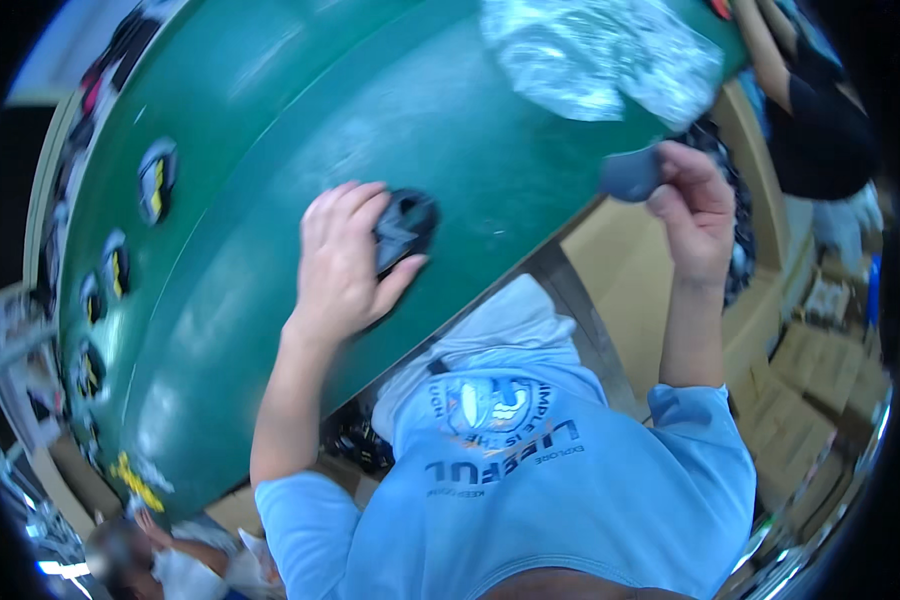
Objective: Assembling the outer casing and internal components of computer mice at a factory workstation.
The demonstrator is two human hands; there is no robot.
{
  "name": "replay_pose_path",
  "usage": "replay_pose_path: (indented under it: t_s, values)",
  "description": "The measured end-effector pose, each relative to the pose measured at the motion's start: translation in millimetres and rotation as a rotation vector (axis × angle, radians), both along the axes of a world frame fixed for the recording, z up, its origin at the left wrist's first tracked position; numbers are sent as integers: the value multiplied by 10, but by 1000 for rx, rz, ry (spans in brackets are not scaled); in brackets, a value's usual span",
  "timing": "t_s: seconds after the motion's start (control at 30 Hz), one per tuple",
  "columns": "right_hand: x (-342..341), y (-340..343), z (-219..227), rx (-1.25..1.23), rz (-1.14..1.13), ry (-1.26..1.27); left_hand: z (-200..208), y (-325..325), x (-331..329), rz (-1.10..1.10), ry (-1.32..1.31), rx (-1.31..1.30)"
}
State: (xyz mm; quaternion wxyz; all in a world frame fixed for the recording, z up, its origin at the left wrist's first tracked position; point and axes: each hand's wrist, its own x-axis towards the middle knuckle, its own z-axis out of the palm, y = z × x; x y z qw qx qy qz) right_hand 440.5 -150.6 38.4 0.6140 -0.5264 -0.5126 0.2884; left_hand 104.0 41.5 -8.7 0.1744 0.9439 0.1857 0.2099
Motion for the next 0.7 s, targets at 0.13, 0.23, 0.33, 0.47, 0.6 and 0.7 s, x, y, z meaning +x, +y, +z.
replay_pose_path:
  t_s: [0.13, 0.23, 0.33, 0.47, 0.6, 0.7]
  values:
    - [-783, 898, -206, -296, 338, -50, -80, -27, -57, 86, -3, -22]
    - [-881, 1135, -372, -309, 444, -224, -164, -25, -103, 50, -112, -57]
    - [-895, 1185, -337, -205, 439, -696, -203, -8, -124, 16, -161, -72]
    - [-956, 1292, -382, 1, 426, -771, -205, -9, -140, 42, -170, -95]
    - [-830, 1342, -435, 78, 492, -861, -225, -22, -131, 59, -165, -132]
    - [-776, 1386, -465, 113, 547, -862, -254, -13, -119, 59, -159, -148]
